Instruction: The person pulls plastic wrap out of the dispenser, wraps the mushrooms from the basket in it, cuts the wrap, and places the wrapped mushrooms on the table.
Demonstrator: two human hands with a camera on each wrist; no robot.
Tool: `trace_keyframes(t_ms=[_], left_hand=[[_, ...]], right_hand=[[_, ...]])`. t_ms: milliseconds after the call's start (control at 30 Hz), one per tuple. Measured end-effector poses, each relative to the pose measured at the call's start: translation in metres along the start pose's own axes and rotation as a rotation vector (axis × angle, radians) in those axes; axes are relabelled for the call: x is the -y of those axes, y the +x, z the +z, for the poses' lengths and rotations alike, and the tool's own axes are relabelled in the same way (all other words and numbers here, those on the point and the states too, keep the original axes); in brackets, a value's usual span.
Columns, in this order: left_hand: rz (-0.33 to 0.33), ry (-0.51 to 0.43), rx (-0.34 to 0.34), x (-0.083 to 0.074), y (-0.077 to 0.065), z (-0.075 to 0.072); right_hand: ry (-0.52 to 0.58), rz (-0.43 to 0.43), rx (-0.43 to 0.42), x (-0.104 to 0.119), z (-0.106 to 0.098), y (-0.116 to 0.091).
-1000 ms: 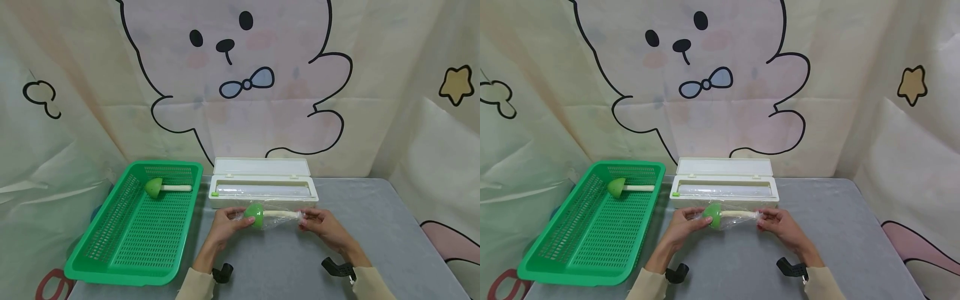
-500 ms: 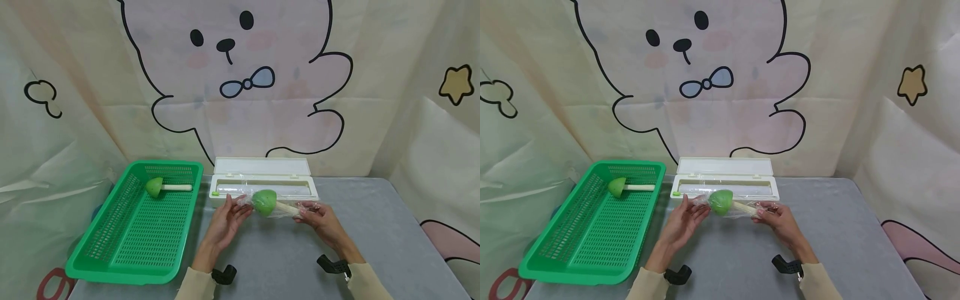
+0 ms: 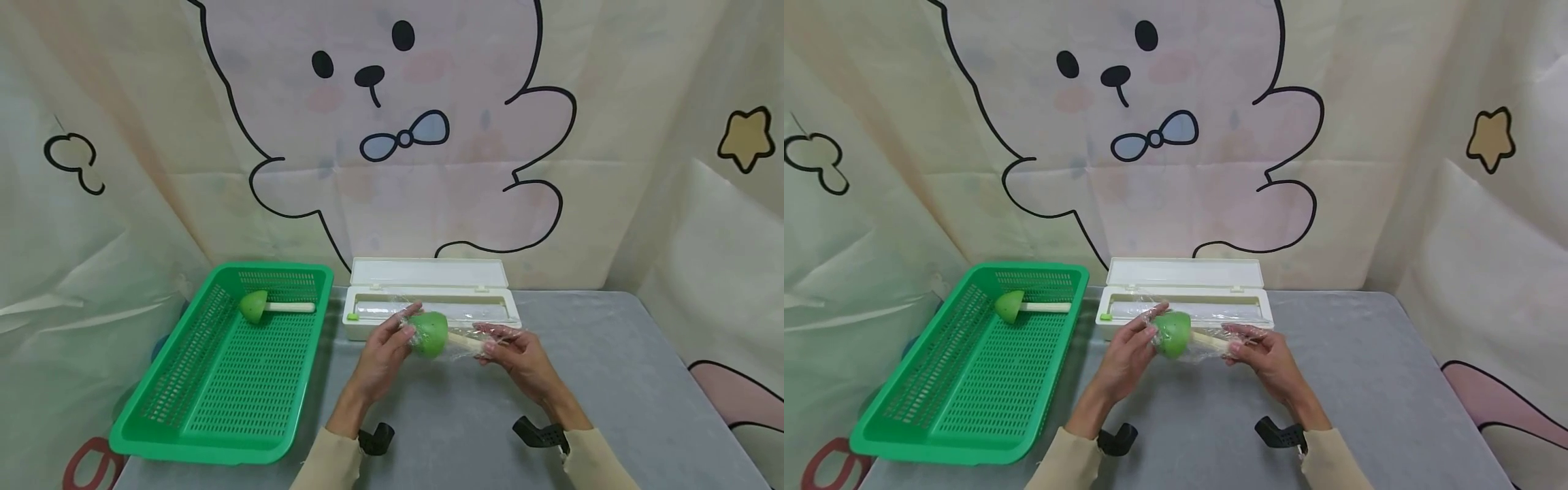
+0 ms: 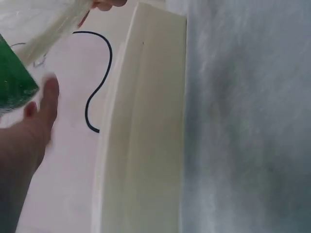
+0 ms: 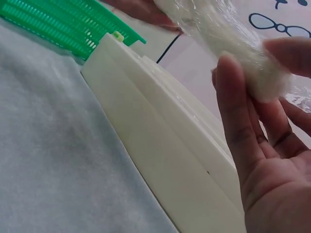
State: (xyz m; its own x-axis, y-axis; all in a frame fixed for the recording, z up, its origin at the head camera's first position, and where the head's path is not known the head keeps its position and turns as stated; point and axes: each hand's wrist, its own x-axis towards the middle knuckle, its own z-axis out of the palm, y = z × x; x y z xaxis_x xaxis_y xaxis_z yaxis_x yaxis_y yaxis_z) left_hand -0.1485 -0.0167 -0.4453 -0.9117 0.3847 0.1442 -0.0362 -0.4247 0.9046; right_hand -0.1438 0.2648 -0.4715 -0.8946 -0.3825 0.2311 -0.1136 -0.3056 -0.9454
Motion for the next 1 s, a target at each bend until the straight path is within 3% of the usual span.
trace_keyframes(t_ms=[133,267,433,567,733,800,933,1000], left_hand=[[0.092,0.12,0.014,-0.004,0.0,0.002],[0.269,0.267,-0.103,-0.002,-0.002,0.003],[0.376,0.494,-0.218,-0.002,-0.002,0.002],[0.388,0.669,-0.246,-0.002,0.0,0.0],[0.275,0.663,-0.228,-0.002,0.0,0.001],[0.222,0.648,-0.27,-0.002,-0.001,0.003],[0.184,0.662,-0.395,-0.001,0.0,0.007],[0.174,0.673,-0.417,-0.001,0.001,0.007]], right_hand=[[-0.033,0.025,0.041,0.005,0.001,0.001],[-0.016,0.016,0.083,0.008,0.004,0.004],[-0.028,-0.013,0.081,0.01,0.01,0.008],[-0.064,0.009,0.018,0.01,0.012,0.008],[-0.06,0.015,-0.018,0.011,0.016,0.01],[-0.024,0.013,0.015,0.013,0.019,0.012],[0.084,0.02,0.131,0.013,0.024,0.015],[0.052,0.033,0.15,0.012,0.026,0.016]])
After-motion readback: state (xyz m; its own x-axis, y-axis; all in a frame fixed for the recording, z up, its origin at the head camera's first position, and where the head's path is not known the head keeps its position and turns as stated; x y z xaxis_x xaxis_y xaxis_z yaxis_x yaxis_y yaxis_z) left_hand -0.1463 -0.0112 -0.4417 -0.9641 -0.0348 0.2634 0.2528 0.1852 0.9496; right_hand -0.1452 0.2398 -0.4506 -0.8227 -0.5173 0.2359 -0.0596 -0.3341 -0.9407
